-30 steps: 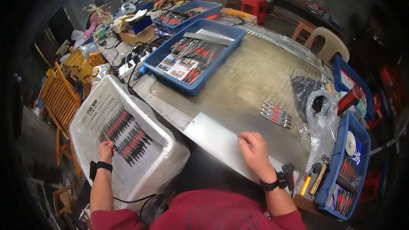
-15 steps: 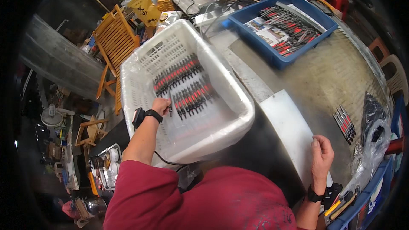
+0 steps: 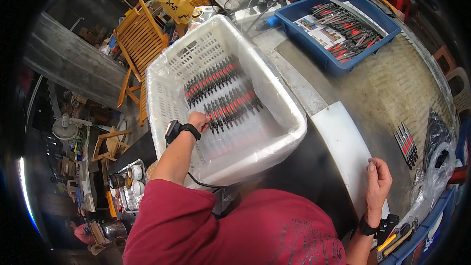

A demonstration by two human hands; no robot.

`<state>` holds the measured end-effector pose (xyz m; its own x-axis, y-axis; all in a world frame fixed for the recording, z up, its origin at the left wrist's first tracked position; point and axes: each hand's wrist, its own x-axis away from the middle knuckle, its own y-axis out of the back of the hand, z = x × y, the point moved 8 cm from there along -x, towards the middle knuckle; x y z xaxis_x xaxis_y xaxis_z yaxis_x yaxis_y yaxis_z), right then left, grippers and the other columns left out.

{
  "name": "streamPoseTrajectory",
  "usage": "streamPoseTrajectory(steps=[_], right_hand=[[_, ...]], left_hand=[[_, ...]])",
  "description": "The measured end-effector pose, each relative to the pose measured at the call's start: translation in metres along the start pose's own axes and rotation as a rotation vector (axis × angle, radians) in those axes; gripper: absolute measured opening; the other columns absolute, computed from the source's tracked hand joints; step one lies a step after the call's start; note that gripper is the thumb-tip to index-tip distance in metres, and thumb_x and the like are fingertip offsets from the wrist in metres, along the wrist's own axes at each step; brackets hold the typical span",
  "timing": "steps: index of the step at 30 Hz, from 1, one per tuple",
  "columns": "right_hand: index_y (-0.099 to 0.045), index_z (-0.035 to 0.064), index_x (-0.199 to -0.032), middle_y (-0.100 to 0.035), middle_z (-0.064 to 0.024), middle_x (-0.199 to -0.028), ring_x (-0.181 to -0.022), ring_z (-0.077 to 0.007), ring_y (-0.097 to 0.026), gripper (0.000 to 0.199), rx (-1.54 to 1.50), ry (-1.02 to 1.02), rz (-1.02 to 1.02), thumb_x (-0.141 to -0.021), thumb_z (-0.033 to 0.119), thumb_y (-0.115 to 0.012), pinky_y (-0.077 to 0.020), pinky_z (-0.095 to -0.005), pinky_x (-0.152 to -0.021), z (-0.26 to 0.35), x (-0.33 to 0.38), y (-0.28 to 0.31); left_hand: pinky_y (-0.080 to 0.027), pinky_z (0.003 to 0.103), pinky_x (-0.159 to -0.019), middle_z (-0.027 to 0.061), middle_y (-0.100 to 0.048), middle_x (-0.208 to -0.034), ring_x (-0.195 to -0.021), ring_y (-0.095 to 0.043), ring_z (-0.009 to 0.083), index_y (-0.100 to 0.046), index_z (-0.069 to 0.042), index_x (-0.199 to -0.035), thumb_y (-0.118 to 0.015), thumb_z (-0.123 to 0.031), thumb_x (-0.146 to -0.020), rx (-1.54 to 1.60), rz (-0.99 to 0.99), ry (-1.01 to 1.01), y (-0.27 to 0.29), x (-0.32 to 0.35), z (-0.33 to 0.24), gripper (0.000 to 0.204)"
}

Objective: The person repeatedly picks up small screwdrivers from a table and places them into a white basket lined with plastic. The person handles the screwdrivers one at a time, moving them from a pile on the table into the basket.

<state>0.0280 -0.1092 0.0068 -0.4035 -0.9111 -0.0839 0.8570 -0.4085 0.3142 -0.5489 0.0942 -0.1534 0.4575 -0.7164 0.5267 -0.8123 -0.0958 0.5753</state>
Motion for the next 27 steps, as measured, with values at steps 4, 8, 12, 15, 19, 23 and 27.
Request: streamPoseTrajectory(steps=[4, 8, 12, 15, 19, 23, 27], right_hand=[[-0.055, -0.0018, -0.091, -0.052, 0.0005, -0.076, -0.070, -0.0065, -0.045, 0.015, 0.004, -0.002, -0.006, -0.084, 0.011, -0.052, -0.0360, -0.0191, -0.063, 0.000, 0.001, -0.001], [-0.055, -0.0020, -0.090, -0.051, 0.0007, -0.076, -0.070, -0.0063, -0.044, 0.014, 0.018, -0.005, -0.012, -0.084, 0.011, -0.052, -0.0358, -0.0187, -0.063, 0.001, 0.001, -0.001], [-0.055, -0.0022, -0.090, -0.051, 0.0011, -0.076, -0.070, -0.0059, -0.044, 0.013, 0.004, -0.026, -0.011, -0.084, 0.009, -0.052, -0.0356, -0.0186, -0.063, 0.001, 0.002, -0.001], [-0.055, -0.0022, -0.090, -0.051, 0.0016, -0.076, -0.069, -0.0057, -0.044, 0.013, 0.001, -0.025, -0.014, -0.084, 0.008, -0.051, -0.0354, -0.0186, -0.062, 0.001, 0.002, 0.000], [-0.055, -0.0023, -0.091, -0.051, 0.0018, -0.076, -0.069, -0.0055, -0.043, 0.013, 0.000, -0.016, -0.015, -0.084, 0.008, -0.051, -0.0353, -0.0187, -0.062, 0.001, 0.004, 0.003], [-0.056, -0.0022, -0.090, -0.051, 0.0010, -0.077, -0.070, -0.0057, -0.044, 0.013, 0.002, -0.034, -0.027, -0.083, 0.008, -0.051, -0.0360, -0.0190, -0.063, 0.001, 0.005, 0.005], [-0.056, -0.0035, -0.089, -0.054, -0.0037, -0.077, -0.072, -0.0094, -0.049, 0.013, 0.079, 0.013, -0.094, -0.081, 0.006, -0.051, -0.0386, -0.0213, -0.065, 0.007, 0.007, 0.022]], left_hand=[[-0.033, 0.033, -0.032, 0.0106, -0.045, -0.048, -0.036, -0.043, 0.0190, -0.047, 0.002, -0.056, -0.057, -0.001, -0.074, -0.061, 0.014, -0.069, -0.001, -0.008, 0.001, 0.021], [-0.035, 0.032, -0.033, 0.0117, -0.048, -0.051, -0.038, -0.046, 0.0195, -0.049, 0.003, -0.060, -0.058, -0.001, -0.074, -0.011, -0.028, -0.055, -0.001, -0.010, 0.005, 0.017], [-0.041, 0.033, -0.036, 0.0121, -0.053, -0.059, -0.043, -0.051, 0.0204, -0.052, 0.003, -0.069, -0.059, -0.001, -0.074, -0.149, -0.101, -0.167, 0.004, -0.007, -0.005, 0.010], [-0.044, 0.033, -0.040, 0.0119, -0.055, -0.064, -0.048, -0.054, 0.0203, -0.054, 0.003, -0.076, -0.061, -0.001, -0.074, -0.290, -0.162, -0.247, 0.006, -0.008, -0.010, 0.008], [-0.044, 0.033, -0.040, 0.0115, -0.056, -0.064, -0.050, -0.056, 0.0201, -0.056, 0.003, -0.079, -0.062, -0.002, -0.073, -0.254, -0.177, -0.300, 0.005, -0.017, -0.004, 0.010], [-0.046, 0.035, -0.045, 0.0117, -0.058, -0.061, -0.054, -0.059, 0.0214, -0.061, 0.001, -0.076, -0.063, -0.007, -0.071, -0.423, -0.186, -0.422, 0.006, -0.020, -0.010, 0.010], [-0.045, 0.044, -0.071, 0.0244, -0.059, -0.083, -0.083, -0.057, 0.0373, -0.062, 0.003, -0.078, -0.057, -0.023, -0.071, -0.749, -0.171, -0.451, 0.002, -0.009, -0.019, 0.027]])
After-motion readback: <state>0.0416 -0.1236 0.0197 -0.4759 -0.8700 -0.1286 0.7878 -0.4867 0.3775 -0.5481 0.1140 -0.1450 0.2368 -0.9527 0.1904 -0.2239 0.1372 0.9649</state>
